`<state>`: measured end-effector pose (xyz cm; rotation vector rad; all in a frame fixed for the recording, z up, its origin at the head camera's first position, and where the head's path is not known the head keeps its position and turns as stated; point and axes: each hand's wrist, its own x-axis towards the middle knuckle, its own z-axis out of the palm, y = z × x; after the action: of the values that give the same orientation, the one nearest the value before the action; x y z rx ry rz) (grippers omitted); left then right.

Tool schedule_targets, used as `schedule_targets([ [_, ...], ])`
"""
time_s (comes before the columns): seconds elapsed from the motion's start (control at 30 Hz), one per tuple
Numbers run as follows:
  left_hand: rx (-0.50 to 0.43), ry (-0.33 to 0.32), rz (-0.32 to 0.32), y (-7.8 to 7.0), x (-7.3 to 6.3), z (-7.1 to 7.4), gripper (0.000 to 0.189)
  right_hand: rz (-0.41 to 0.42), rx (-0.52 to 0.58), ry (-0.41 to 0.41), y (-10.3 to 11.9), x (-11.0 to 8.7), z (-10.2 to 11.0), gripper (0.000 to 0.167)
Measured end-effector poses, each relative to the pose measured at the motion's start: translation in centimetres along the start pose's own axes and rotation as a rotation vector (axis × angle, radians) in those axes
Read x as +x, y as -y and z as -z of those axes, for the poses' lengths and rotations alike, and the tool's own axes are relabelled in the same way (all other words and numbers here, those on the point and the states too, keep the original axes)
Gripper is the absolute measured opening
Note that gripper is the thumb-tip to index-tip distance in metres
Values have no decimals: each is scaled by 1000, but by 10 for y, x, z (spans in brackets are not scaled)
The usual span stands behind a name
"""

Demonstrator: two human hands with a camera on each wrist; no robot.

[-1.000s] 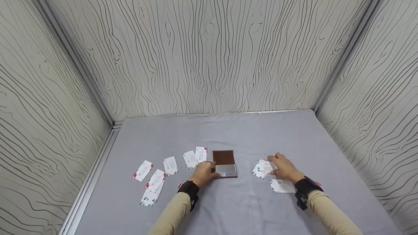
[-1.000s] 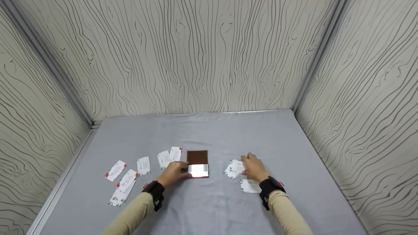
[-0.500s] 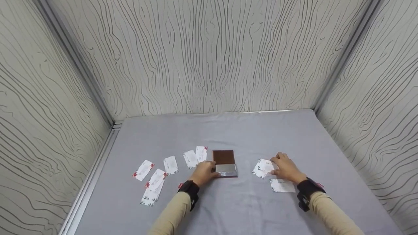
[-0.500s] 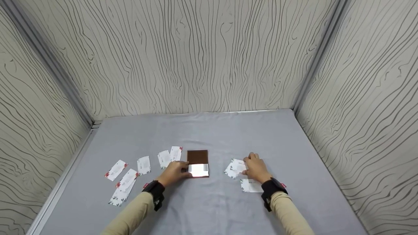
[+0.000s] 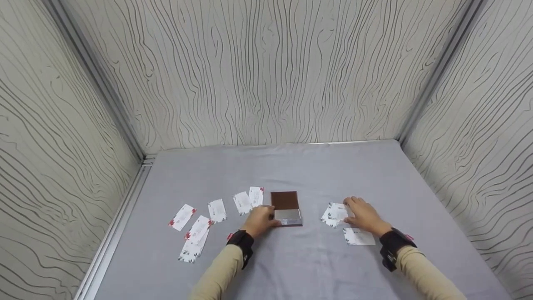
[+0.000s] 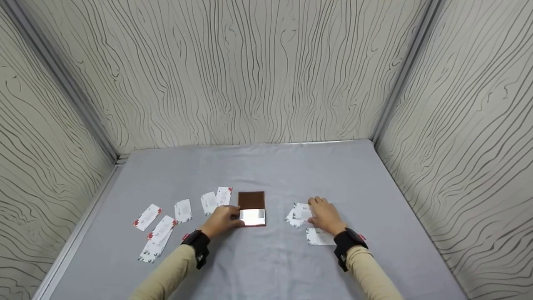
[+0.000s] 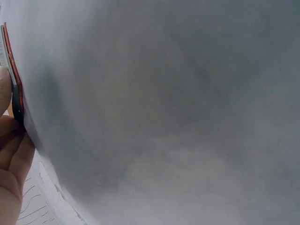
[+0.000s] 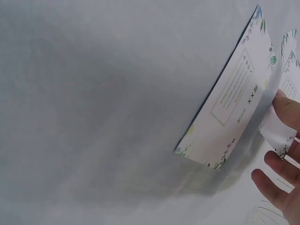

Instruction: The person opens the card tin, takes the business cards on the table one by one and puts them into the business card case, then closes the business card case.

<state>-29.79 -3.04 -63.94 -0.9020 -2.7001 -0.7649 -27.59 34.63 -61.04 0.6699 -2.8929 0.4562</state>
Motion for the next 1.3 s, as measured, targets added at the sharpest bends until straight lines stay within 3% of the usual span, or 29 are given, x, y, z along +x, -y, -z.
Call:
schedule_targets([
  [0.3, -12, 3, 11, 1, 1, 0, 30, 34, 29, -30, 5, 0, 8, 21],
  [0.67, -1, -11, -6, 1, 1, -2, 28, 11, 94, -49, 19, 12, 17, 17],
  [1.0, -23, 0, 12, 1, 0, -4, 28, 159, 106, -129, 46, 34, 13, 16],
  [1.3, -56, 15, 45, 1, 2, -3, 28, 218, 157, -184, 69, 54, 1, 17],
])
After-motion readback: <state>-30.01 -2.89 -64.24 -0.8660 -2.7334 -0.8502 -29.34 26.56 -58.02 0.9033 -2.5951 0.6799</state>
